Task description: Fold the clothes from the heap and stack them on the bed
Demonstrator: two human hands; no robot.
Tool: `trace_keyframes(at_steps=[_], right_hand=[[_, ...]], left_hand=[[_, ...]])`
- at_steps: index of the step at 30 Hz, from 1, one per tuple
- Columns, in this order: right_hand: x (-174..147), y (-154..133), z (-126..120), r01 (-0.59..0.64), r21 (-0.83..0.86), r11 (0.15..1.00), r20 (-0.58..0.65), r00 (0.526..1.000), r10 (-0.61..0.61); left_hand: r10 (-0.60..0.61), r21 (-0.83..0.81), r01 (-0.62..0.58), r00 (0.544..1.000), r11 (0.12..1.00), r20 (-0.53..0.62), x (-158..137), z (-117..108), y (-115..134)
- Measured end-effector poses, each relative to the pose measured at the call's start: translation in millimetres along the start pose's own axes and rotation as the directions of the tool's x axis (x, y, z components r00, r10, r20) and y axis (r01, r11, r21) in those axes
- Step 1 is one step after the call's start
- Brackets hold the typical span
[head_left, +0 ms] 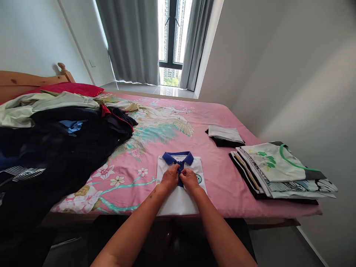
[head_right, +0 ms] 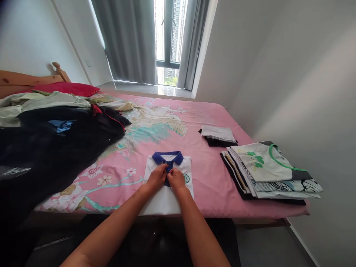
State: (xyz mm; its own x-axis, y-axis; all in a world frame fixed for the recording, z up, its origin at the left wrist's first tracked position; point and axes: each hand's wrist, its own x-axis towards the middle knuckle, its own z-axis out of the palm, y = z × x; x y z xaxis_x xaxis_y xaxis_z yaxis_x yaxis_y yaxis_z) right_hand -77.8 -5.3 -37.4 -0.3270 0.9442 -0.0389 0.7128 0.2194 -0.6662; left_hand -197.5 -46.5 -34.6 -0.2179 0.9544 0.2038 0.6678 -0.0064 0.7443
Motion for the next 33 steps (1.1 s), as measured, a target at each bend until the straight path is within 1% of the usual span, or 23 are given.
trace_keyframes(at_steps=[3,6,12,17,22,27,33], right_hand=[[-0.5,3.8,1.4,0.014,0.052,0.999,-0.008,1.0,-0.013],[-0.9,6.2,3.0,0.024,0.096,0.995,-0.019,1.0,-0.022],[0.0,14.3,6.3,0.032,0.167,0.985,-0.025,0.999,-0.028],[-0.4,14.7,1.2,0.081,0.151,0.985,-0.012,0.997,-0.08],[-0.1,9.6,-5.6,0.128,0.058,0.99,-0.04,0.991,-0.126],[0.6,9.9,-4.4,0.115,-0.016,0.993,-0.037,0.993,-0.115],[-7.5,13.3,-1.7,0.096,-0.006,0.995,-0.048,0.994,-0.096]], left_hand=[[-0.058,0.046,0.057,0.998,0.997,0.009,-0.5,0.8,6.3],[-0.11,0.055,0.11,0.994,0.992,0.012,3.7,2.7,8.7],[-0.159,-0.03,0.159,0.987,0.987,-0.015,2.1,6.3,0.4],[-0.14,-0.127,0.134,0.99,0.983,-0.034,-3.0,9.4,-8.8],[-0.099,-0.199,0.092,0.995,0.976,-0.025,-3.8,9.6,-13.5],[-0.077,-0.239,0.072,0.997,0.968,-0.013,-2.8,8.6,-14.9],[-0.088,-0.259,0.079,0.996,0.963,-0.022,-1.6,9.7,-15.4]])
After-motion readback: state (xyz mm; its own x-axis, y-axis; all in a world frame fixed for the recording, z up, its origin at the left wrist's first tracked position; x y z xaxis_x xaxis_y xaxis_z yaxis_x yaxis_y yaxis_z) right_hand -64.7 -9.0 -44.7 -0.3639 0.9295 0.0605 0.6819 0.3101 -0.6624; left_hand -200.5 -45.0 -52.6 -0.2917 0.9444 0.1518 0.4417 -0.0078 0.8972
